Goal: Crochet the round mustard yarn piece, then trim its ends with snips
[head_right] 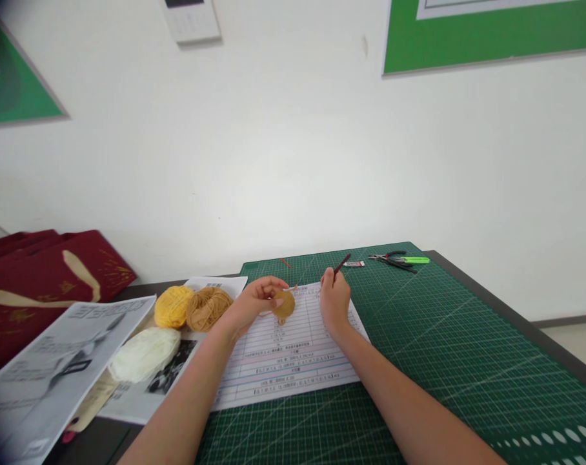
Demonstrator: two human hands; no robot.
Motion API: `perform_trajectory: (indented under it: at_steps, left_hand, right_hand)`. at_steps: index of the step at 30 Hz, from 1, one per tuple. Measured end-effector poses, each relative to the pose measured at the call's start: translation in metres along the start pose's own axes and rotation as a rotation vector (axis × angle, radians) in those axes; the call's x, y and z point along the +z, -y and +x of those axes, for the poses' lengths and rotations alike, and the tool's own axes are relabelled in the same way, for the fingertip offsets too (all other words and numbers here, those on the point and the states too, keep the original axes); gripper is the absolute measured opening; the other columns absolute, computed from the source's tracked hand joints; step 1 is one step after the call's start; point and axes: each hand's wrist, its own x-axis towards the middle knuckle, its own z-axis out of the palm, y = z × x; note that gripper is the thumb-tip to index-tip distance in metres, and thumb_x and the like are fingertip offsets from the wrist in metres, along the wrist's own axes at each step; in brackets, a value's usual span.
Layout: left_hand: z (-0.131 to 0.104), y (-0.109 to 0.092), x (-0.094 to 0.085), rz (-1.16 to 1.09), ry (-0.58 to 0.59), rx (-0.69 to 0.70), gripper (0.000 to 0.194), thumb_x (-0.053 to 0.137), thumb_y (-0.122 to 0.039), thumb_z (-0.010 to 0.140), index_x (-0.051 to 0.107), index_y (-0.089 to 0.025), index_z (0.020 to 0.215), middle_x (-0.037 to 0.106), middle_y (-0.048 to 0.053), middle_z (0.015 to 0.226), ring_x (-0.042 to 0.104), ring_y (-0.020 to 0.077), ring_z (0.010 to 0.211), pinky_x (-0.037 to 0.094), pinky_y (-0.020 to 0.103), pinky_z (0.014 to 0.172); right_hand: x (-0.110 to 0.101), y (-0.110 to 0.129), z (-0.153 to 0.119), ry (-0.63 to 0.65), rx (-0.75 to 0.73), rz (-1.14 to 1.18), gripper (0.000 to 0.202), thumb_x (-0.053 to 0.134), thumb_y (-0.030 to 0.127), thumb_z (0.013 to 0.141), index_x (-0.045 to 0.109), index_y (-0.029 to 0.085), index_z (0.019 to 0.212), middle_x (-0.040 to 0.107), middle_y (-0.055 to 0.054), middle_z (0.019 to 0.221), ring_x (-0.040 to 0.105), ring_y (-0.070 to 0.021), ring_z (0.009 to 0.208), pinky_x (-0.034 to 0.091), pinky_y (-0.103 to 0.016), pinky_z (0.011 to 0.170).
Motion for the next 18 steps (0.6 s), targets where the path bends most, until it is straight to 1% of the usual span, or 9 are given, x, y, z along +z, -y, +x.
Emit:
perform_trajectory:
  at_steps: [4,6,9,14,16,18]
  left_hand:
    - [0.000,-0.003,-0.002,-0.026,-0.042,0.019,0.027,0.065,-0.030,0.094,0.065,-0.016,0.117,0.068,0.008,0.113,0.068,0.0216,0.091,0.059,0.041,0.077]
    - [0.000,-0.003,-0.003,-0.044,-0.063,0.022,0.028,0.065,-0.030,0.094,0.065,-0.016,0.118,0.068,0.009,0.114,0.068,0.0220,0.092,0.059,0.042,0.078]
    - [0.001,-0.001,-0.004,-0.071,-0.090,0.015,0.028,0.065,-0.030,0.094,0.064,-0.016,0.118,0.068,0.009,0.114,0.068,0.0220,0.092,0.059,0.042,0.078]
    - [0.001,0.001,-0.005,-0.110,-0.138,-0.008,0.026,0.065,-0.030,0.094,0.065,-0.016,0.116,0.069,0.008,0.112,0.069,0.0211,0.089,0.059,0.040,0.076]
    - [0.002,0.002,-0.005,-0.120,-0.157,-0.015,0.026,0.065,-0.030,0.094,0.065,-0.016,0.116,0.069,0.008,0.112,0.069,0.0210,0.089,0.059,0.040,0.075]
    - [0.002,0.003,-0.007,-0.126,-0.172,-0.024,0.026,0.065,-0.030,0.094,0.065,-0.016,0.117,0.069,0.008,0.113,0.069,0.0212,0.090,0.059,0.040,0.076]
  right_hand:
    - [-0.001,0.002,0.004,0.212,0.063,-0.256,0.029,0.061,0.035,0.097,0.063,0.019,0.122,0.066,-0.009,0.123,0.068,-0.0214,0.101,0.059,-0.042,0.086]
    - [-0.002,0.005,0.003,0.297,0.051,-0.368,0.030,0.062,0.034,0.097,0.063,0.019,0.122,0.066,-0.009,0.125,0.067,-0.0220,0.103,0.058,-0.043,0.088]
    - [-0.005,0.012,-0.004,0.384,0.013,-0.509,0.031,0.062,0.034,0.097,0.063,0.018,0.123,0.066,-0.009,0.125,0.067,-0.0225,0.104,0.058,-0.044,0.089]
    - [-0.006,0.018,-0.013,0.462,-0.075,-0.654,0.030,0.062,0.034,0.097,0.063,0.018,0.121,0.066,-0.009,0.123,0.068,-0.0219,0.102,0.058,-0.043,0.087]
    - [-0.005,0.018,-0.012,0.465,-0.108,-0.687,0.029,0.062,0.034,0.097,0.063,0.018,0.121,0.067,-0.009,0.122,0.068,-0.0213,0.101,0.058,-0.042,0.087]
    - [-0.006,0.018,-0.005,0.443,-0.129,-0.717,0.029,0.062,0.034,0.097,0.064,0.018,0.120,0.067,-0.009,0.121,0.068,-0.0209,0.100,0.059,-0.042,0.086]
